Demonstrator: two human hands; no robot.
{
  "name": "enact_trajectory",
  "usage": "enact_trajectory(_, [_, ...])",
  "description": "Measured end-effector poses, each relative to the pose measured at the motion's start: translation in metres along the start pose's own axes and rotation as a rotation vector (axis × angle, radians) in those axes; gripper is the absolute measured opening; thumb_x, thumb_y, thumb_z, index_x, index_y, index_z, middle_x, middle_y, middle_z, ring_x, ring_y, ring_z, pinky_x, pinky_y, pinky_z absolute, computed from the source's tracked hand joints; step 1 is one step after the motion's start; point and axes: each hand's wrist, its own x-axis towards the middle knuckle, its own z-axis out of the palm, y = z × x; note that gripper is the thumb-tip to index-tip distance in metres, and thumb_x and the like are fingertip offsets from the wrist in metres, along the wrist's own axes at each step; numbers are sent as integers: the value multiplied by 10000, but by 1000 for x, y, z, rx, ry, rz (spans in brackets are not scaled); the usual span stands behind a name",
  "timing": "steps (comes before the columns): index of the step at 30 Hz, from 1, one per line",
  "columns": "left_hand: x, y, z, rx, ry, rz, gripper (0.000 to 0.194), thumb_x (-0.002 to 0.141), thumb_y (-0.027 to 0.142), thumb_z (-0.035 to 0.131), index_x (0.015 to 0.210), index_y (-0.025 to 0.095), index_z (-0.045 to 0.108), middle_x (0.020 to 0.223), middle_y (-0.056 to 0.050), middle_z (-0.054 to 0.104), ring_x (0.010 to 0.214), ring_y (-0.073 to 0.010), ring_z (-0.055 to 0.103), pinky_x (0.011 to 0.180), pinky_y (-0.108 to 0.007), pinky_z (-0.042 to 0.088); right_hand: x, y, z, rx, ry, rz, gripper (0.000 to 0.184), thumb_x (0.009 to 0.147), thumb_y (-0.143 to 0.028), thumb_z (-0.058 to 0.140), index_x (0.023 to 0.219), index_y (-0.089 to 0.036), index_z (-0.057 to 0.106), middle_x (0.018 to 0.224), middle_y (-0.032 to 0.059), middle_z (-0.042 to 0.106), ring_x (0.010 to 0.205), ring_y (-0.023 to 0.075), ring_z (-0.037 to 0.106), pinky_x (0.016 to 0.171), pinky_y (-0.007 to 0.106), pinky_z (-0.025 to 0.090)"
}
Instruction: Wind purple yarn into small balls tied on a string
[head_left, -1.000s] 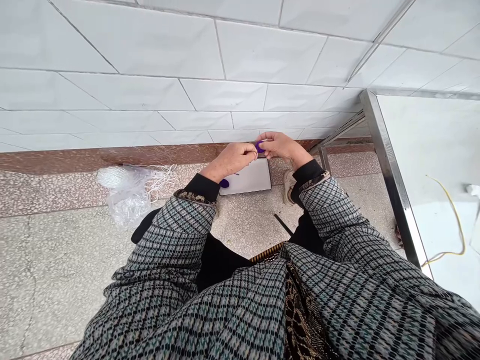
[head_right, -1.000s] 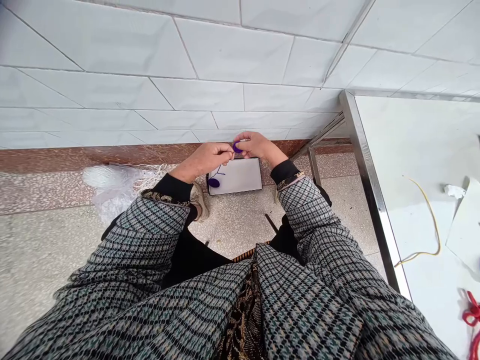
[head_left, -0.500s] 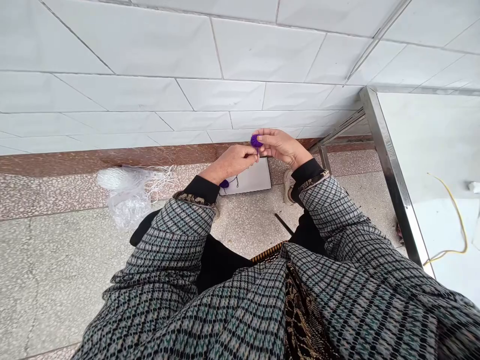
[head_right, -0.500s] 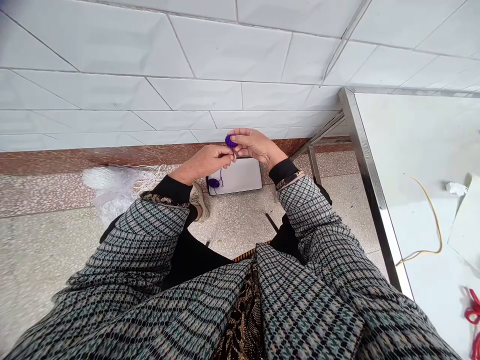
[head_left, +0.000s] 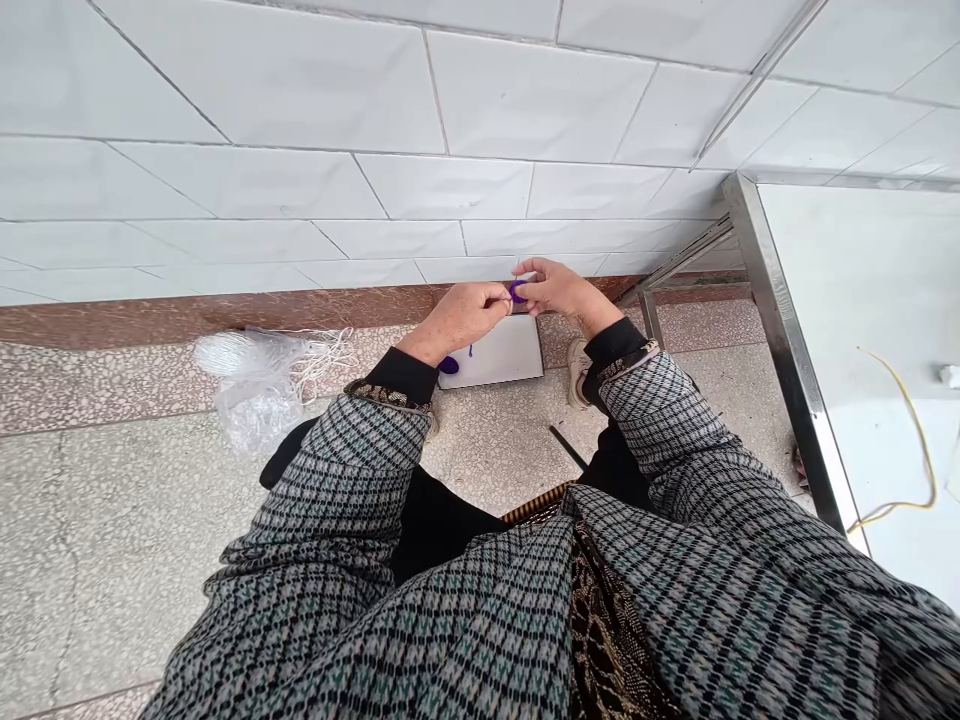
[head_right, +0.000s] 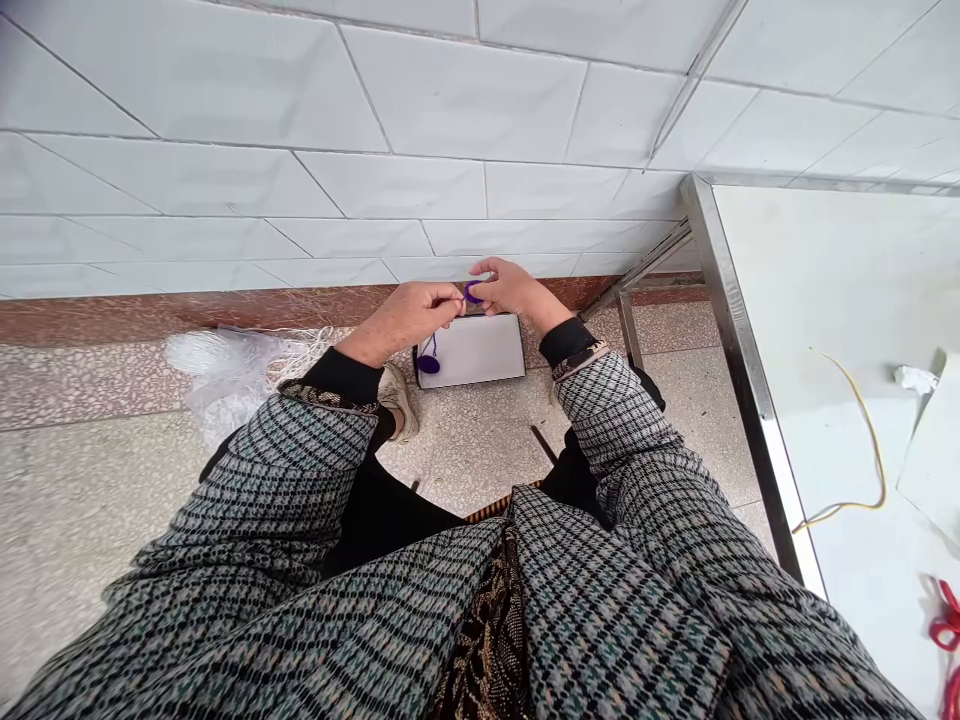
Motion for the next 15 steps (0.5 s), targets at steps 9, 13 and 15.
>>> enact_trajectory(9, [2,-5,9,55,-151,56,193,815,255,523,707,158,652,639,2,576,596,-120,452,630,-267,332,-8,-11,-3,345,-66,40,104,892,-100,657,901,-148,566,660,-35,624,505,47,574,528,145,494])
enact_trajectory(13, [4,-9,3,67,-86,-36,229,833,272,525,791,148,713,654,-10,603,595,-129,473,621,-273,345,-16,-15,-9,151,-257,29,125,829,-52,689,871,-133,603,648,-32,619,504,50,543,496,153,466])
enact_trajectory(15, [4,-8,0,67,-44,-69,241,830,251,511,797,140,723,654,-17,615,594,-130,479,621,-274,351,-17,-13,-9,-28,-332,32,155,776,-7,713,823,-124,625,641,-26,619,502,50,526,468,152,435])
